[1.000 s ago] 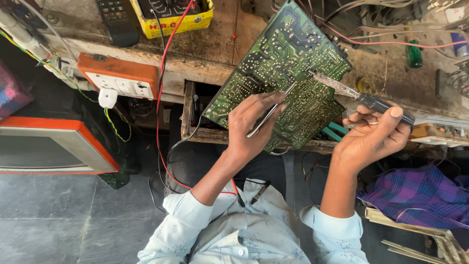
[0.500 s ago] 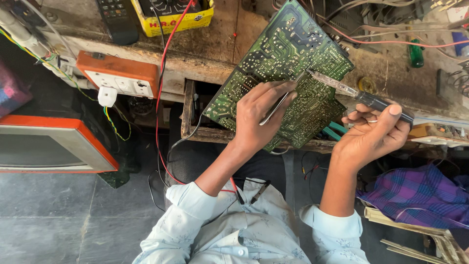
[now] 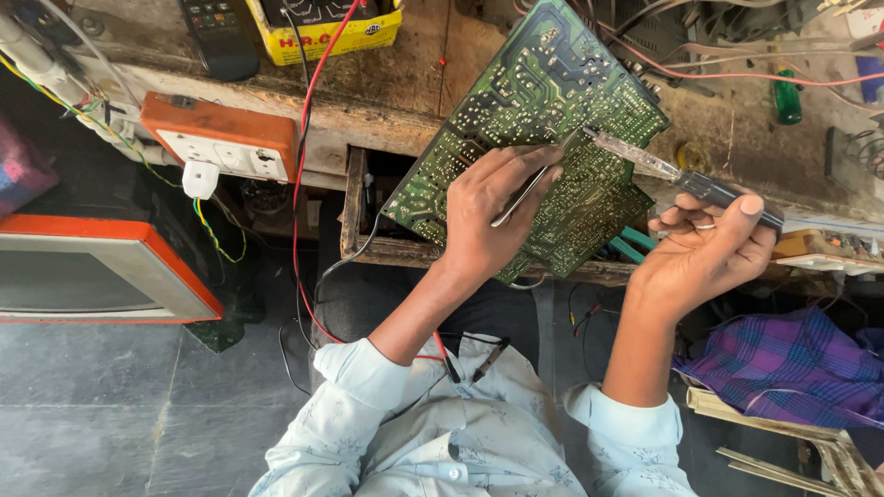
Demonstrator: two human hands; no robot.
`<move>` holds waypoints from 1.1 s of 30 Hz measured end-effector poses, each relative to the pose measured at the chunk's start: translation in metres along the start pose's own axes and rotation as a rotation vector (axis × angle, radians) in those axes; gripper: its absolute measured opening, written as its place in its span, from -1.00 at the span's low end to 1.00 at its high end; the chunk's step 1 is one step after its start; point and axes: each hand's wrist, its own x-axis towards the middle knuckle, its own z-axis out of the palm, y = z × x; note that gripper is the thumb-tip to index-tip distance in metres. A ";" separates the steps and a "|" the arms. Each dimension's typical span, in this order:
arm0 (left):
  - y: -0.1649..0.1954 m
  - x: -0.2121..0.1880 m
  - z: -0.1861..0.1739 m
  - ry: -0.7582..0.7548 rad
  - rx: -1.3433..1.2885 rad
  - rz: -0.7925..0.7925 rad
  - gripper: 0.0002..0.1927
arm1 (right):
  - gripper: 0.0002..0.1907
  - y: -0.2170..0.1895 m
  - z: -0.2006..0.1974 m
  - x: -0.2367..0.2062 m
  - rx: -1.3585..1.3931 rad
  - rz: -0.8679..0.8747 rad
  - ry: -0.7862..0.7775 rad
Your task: The person works on a large green circuit board from a CRT television at a cluttered repair bench. They handle a small component, use tweezers to position parts on the board, and solder joints with a soldering iron, then probe the board with multimeter test leads to test it.
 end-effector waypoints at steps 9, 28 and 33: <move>0.002 0.000 -0.002 -0.004 -0.025 -0.030 -0.77 | -0.61 0.003 -0.003 0.001 -0.011 0.007 -0.024; 0.007 -0.006 -0.012 0.011 -0.068 -0.049 -0.78 | -0.62 0.001 -0.005 0.006 0.013 0.027 -0.012; 0.010 -0.010 -0.018 0.006 -0.090 -0.048 -0.79 | -0.63 -0.001 -0.009 0.009 0.011 0.021 0.016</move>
